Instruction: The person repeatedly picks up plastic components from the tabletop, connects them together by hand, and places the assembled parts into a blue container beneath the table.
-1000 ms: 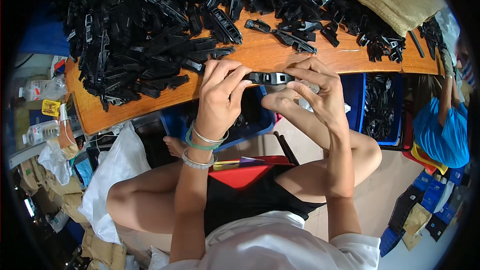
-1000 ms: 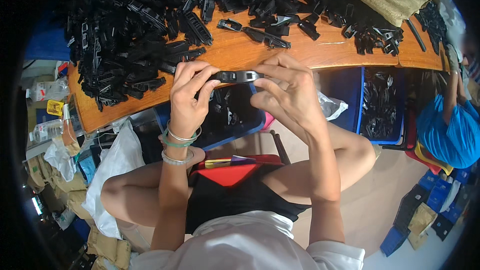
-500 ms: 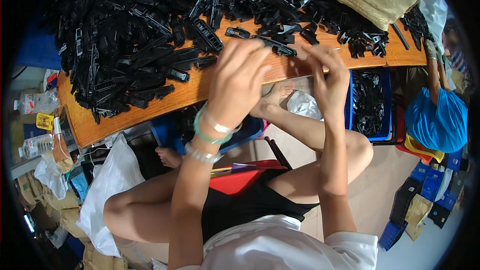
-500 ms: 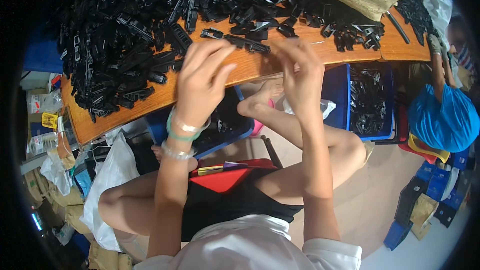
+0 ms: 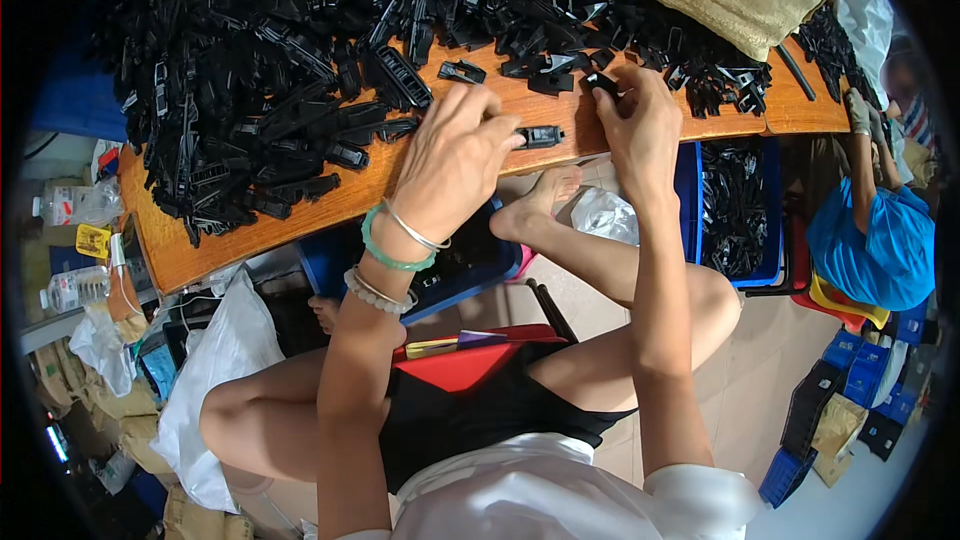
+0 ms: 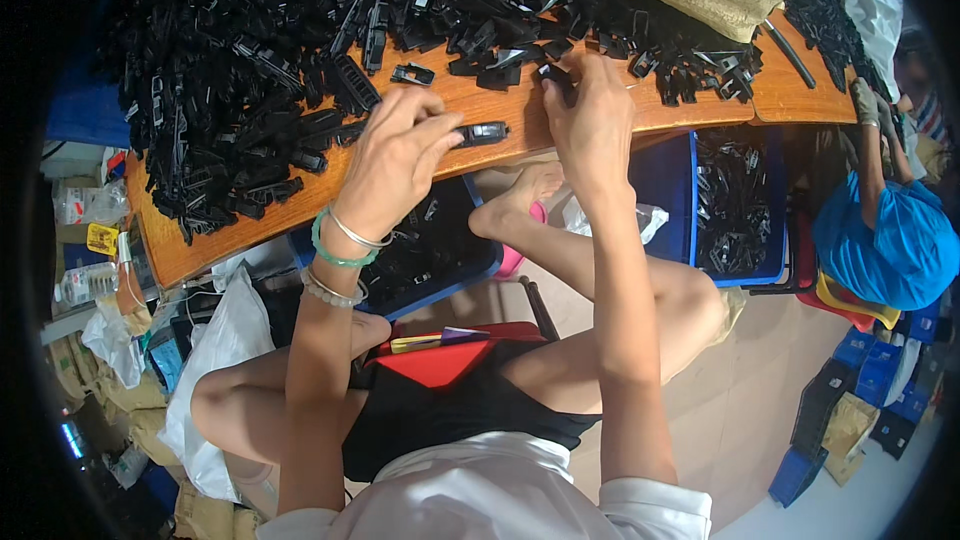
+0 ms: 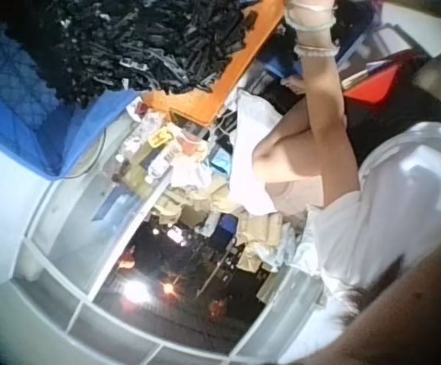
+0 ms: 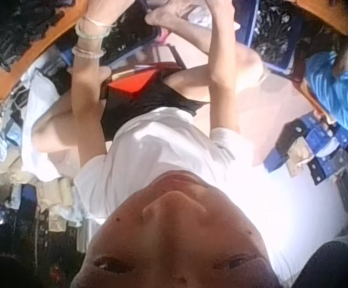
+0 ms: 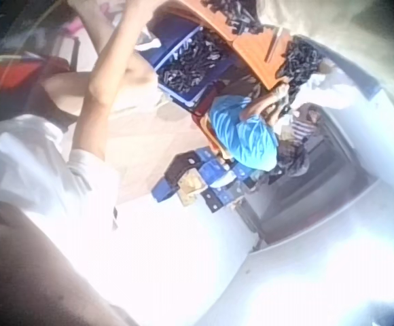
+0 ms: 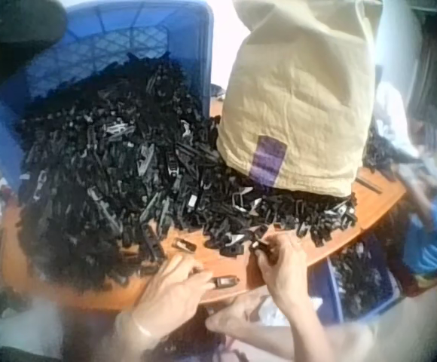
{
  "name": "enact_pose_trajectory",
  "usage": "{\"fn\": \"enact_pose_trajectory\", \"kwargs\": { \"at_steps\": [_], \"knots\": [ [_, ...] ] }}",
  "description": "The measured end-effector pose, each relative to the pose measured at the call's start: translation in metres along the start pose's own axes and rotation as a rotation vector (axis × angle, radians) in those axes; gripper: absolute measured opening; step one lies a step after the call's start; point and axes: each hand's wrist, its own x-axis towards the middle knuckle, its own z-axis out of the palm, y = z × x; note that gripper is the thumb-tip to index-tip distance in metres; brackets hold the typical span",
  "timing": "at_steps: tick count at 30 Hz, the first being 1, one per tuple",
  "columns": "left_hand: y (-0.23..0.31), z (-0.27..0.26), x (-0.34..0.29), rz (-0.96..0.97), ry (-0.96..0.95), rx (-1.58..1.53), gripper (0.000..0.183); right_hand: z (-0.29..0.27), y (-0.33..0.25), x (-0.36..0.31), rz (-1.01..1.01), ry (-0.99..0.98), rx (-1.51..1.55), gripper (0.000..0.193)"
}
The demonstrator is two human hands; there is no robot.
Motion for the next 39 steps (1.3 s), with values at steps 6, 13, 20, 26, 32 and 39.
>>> {"fn": "enact_pose_trajectory", "kwargs": {
  "at_steps": [6,13,20,26,32,39],
  "knots": [
    [-0.003,0.003,-0.008,-0.041,0.1,-0.002,0.019,0.004,0.001,-0.025,0.267,-0.065,0.612,0.026],
    [-0.006,0.001,-0.011,-0.051,0.1,-0.034,0.018,-0.014,0.003,-0.029,0.092,-0.331,0.521,0.029],
    [-0.009,0.005,-0.013,-0.035,0.145,-0.089,0.019,-0.012,-0.011,-0.034,0.117,-0.355,0.561,0.028],
    [-0.011,0.005,-0.014,-0.042,0.148,-0.108,0.021,-0.015,-0.013,-0.034,0.037,-0.325,0.412,0.028],
    [-0.011,0.006,-0.011,-0.019,0.133,-0.088,0.021,-0.02,-0.003,-0.027,0.086,-0.413,0.487,0.027],
    [-0.004,0.0,-0.017,0.001,0.1,-0.119,0.032,-0.014,-0.013,-0.034,-0.009,-0.45,0.391,0.03]
  ]
}}
